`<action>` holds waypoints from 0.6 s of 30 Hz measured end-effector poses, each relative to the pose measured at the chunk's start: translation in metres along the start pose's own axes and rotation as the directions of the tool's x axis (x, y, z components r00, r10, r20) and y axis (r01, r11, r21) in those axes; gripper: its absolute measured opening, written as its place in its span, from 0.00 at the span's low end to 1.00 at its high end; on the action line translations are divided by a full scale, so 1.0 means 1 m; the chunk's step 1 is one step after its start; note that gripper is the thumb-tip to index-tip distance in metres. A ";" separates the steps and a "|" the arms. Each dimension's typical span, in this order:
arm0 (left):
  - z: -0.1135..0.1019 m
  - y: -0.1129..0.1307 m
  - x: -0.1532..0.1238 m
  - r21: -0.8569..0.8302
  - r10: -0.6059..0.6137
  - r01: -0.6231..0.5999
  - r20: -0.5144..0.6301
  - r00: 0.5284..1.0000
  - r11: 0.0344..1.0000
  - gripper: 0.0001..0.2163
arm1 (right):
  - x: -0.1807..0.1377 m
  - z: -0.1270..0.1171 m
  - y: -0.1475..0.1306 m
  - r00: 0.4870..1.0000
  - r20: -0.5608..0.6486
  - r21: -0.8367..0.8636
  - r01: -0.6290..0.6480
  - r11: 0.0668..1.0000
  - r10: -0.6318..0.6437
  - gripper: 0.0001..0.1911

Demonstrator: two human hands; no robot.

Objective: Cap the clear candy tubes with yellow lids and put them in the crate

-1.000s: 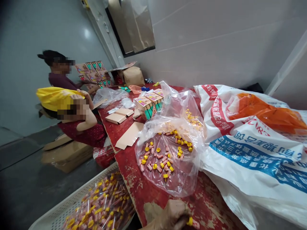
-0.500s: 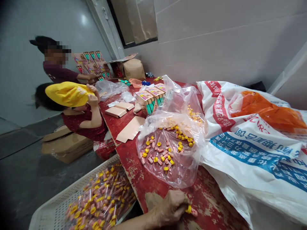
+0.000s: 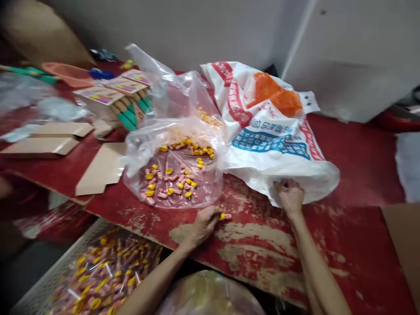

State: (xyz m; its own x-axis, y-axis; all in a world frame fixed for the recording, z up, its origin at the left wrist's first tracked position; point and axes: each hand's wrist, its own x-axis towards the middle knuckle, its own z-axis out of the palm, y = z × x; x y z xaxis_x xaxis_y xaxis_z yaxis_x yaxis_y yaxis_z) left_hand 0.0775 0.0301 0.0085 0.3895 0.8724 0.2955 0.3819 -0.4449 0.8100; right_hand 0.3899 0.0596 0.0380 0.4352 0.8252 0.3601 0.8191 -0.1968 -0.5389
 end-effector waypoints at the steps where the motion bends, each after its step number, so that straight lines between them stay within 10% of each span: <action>1: 0.000 0.000 0.001 -0.020 -0.001 0.001 0.001 1.000 1.000 0.08 | -0.014 -0.009 0.001 0.999 -0.016 0.038 -0.038 0.999 0.038 0.19; 7: -0.003 0.006 0.001 -0.208 -0.162 0.151 -0.038 0.986 0.966 0.06 | -0.085 -0.046 -0.038 0.988 0.071 0.405 -0.152 0.901 0.134 0.18; 11: -0.001 0.019 0.001 -0.509 -0.371 0.307 -0.026 0.928 0.804 0.07 | -0.114 -0.049 -0.050 0.935 0.330 0.708 -0.338 0.620 0.133 0.17; 18: 0.004 0.037 -0.005 -0.758 -0.482 0.414 0.152 0.863 0.504 0.12 | -0.138 -0.028 -0.058 0.824 0.566 0.705 -0.496 0.507 0.020 0.16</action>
State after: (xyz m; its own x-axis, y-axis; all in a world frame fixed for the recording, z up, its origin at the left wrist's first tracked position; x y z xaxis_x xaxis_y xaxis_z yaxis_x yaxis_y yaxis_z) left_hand 0.0935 0.0083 0.0349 0.2794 0.9365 -0.2118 -0.2816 0.2908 0.9144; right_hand 0.2924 -0.0576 0.0412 0.1634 0.9759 -0.1444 -0.0645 -0.1355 -0.9887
